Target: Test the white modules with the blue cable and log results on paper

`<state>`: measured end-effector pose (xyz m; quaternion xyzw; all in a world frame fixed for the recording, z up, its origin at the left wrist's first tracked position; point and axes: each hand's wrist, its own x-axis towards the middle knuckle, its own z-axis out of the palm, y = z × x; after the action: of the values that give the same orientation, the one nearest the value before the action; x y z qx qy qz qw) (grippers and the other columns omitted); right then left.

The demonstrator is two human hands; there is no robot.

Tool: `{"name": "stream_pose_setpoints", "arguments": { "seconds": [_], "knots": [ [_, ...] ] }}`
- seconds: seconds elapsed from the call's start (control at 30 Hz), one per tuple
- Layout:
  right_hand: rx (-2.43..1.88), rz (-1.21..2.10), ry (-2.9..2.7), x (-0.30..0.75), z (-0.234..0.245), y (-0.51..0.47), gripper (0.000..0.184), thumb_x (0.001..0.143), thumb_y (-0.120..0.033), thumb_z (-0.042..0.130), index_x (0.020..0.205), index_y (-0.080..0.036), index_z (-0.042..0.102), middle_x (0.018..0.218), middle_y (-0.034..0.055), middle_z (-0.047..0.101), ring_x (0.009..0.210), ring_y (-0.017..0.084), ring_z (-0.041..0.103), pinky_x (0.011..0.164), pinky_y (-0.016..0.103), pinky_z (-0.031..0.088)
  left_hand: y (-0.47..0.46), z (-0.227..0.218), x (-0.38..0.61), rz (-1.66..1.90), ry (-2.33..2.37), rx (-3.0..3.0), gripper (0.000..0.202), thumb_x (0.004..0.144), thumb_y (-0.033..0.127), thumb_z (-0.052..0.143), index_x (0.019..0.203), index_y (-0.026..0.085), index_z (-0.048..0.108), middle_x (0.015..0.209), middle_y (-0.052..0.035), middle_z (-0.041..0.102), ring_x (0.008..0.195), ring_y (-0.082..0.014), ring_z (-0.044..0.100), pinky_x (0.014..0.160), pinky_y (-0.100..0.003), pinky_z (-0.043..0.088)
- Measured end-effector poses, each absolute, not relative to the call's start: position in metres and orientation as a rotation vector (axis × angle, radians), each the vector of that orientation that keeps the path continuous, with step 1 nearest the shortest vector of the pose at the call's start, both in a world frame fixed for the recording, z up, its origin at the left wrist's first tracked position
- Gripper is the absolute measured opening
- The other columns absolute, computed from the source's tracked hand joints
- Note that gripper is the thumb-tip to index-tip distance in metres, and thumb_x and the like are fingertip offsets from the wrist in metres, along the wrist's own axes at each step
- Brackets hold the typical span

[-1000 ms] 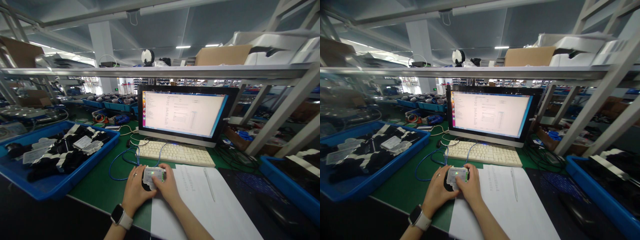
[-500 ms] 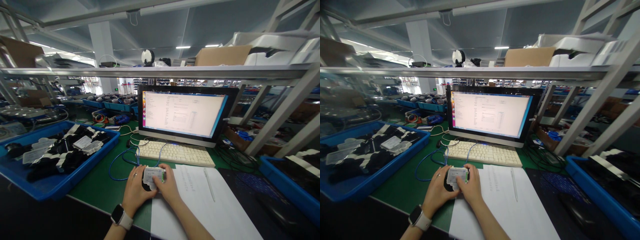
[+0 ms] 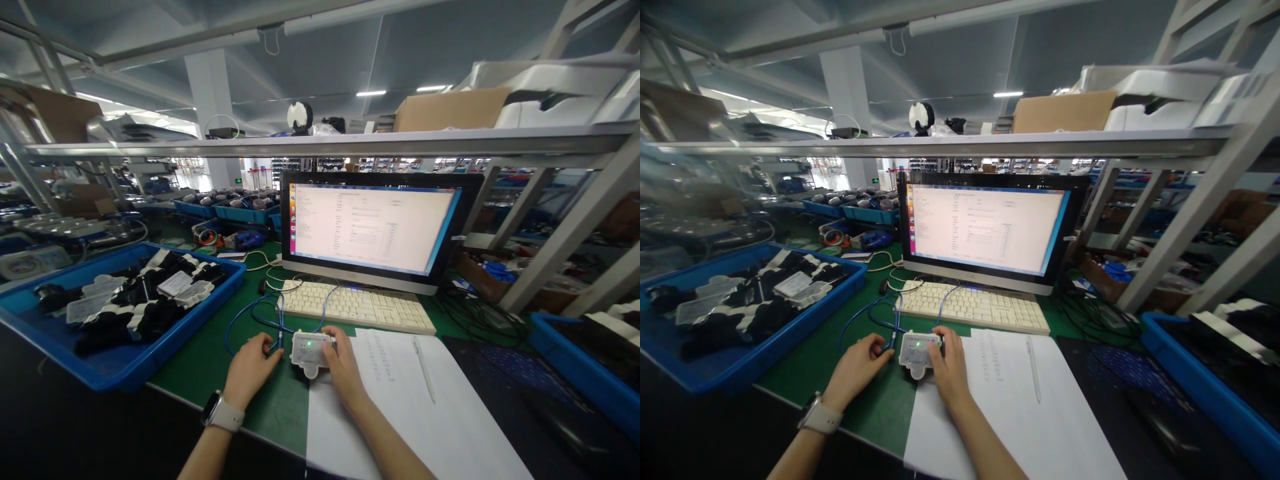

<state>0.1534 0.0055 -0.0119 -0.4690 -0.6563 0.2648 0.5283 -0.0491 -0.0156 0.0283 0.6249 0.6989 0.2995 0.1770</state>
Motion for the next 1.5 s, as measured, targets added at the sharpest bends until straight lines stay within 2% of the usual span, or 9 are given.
{"name": "stream_pose_setpoints", "arguments": {
  "seconds": [0.23, 0.33, 0.43, 0.53, 0.67, 0.87, 1.23, 1.37, 1.5],
  "knots": [
    [-1.105, 0.624, -1.572, 0.154, -0.009, 0.006, 0.03, 0.085, -0.042, 0.042, 0.101, -0.021, 0.056, 0.101, 0.0062, 0.061, 0.096, 0.023, 0.053, 0.084, 0.036, 0.042, 0.015, 0.034, -0.048, 0.82, 1.814, 1.528, 0.019, 0.068, 0.022, 0.063, 0.083, 0.011, 0.063, 0.06, -0.0024, 0.062, 0.058, -0.0188, 0.061, 0.058, -0.029, 0.047],
    [-1.096, 0.624, -1.576, 0.154, -0.009, 0.006, 0.029, 0.085, -0.042, 0.042, 0.101, -0.022, 0.056, 0.101, 0.006, 0.061, 0.096, 0.023, 0.053, 0.084, 0.036, 0.042, 0.014, 0.045, -0.053, 0.849, 1.676, 1.428, 0.03, 0.073, 0.025, 0.058, 0.097, 0.007, 0.061, 0.074, -0.0074, 0.068, 0.069, -0.02, 0.066, 0.06, -0.029, 0.052],
    [-1.097, 0.625, -1.573, 0.154, -0.01, 0.007, 0.03, 0.086, -0.044, 0.042, 0.1, -0.022, 0.055, 0.101, 0.0058, 0.06, 0.097, 0.023, 0.053, 0.085, 0.036, 0.041, 0.005, 0.055, -0.053, 0.931, 1.529, 1.391, 0.043, 0.078, 0.034, 0.056, 0.112, 0.009, 0.054, 0.094, -0.0099, 0.068, 0.085, -0.0193, 0.066, 0.073, -0.029, 0.054],
    [-1.092, 0.626, -1.574, 0.153, -0.009, 0.007, 0.031, 0.086, -0.045, 0.042, 0.1, -0.022, 0.055, 0.1, 0.0057, 0.06, 0.098, 0.023, 0.052, 0.086, 0.037, 0.04, -0.004, 0.058, -0.045, 1.13, 1.328, 1.442, 0.044, 0.074, 0.038, 0.063, 0.109, 0.013, 0.055, 0.1, -0.0092, 0.067, 0.094, -0.0207, 0.064, 0.084, -0.033, 0.052],
    [-1.082, 0.623, -1.576, 0.154, -0.009, 0.006, 0.031, 0.087, -0.046, 0.042, 0.101, -0.022, 0.055, 0.101, 0.0054, 0.06, 0.099, 0.023, 0.052, 0.086, 0.037, 0.039, -0.008, 0.048, -0.03, 1.285, 1.194, 1.651, 0.032, 0.075, 0.035, 0.063, 0.101, 0.016, 0.059, 0.101, -0.008, 0.066, 0.098, -0.0215, 0.062, 0.092, -0.037, 0.048],
    [-1.087, 0.619, -1.582, 0.155, -0.01, 0.007, 0.029, 0.087, -0.045, 0.043, 0.102, -0.022, 0.054, 0.101, 0.0052, 0.06, 0.098, 0.023, 0.052, 0.086, 0.036, 0.04, -0.006, 0.03, -0.022, 1.42, 1.267, 1.794, 0.027, 0.077, 0.034, 0.061, 0.099, 0.017, 0.061, 0.098, -0.0079, 0.067, 0.096, -0.0223, 0.062, 0.089, -0.036, 0.049],
    [-1.093, 0.629, -1.573, 0.153, -0.011, 0.007, 0.03, 0.085, -0.044, 0.044, 0.101, -0.021, 0.056, 0.101, 0.0065, 0.06, 0.099, 0.024, 0.053, 0.088, 0.039, 0.041, -0.01, 0.026, -0.02, 1.473, 1.266, 1.905, 0.022, 0.081, 0.032, 0.057, 0.097, 0.018, 0.063, 0.095, -0.0066, 0.069, 0.091, -0.0203, 0.065, 0.083, -0.032, 0.053],
    [-1.12, 0.738, -1.534, 0.159, -0.001, 0.002, 0.037, 0.087, -0.045, 0.043, 0.112, -0.021, 0.053, 0.116, 0.0091, 0.058, 0.111, 0.024, 0.051, 0.095, 0.041, 0.041, -0.014, 0.016, -0.023, 1.479, 1.221, 2.038, 0.02, 0.084, 0.026, 0.054, 0.1, 0.02, 0.063, 0.106, -0.0077, 0.068, 0.101, -0.021, 0.063, 0.09, -0.035, 0.05],
    [-1.173, 0.681, -1.52, 0.201, 0.034, -0.015, 0.046, 0.089, -0.045, 0.042, 0.13, -0.024, 0.041, 0.137, 0.008, 0.045, 0.126, 0.023, 0.04, 0.104, 0.042, 0.035, -0.014, 0.01, -0.026, 1.466, 1.185, 2.113, 0.021, 0.086, 0.024, 0.051, 0.103, 0.021, 0.063, 0.113, -0.0077, 0.066, 0.107, -0.0211, 0.061, 0.095, -0.036, 0.048]
  ]
}}
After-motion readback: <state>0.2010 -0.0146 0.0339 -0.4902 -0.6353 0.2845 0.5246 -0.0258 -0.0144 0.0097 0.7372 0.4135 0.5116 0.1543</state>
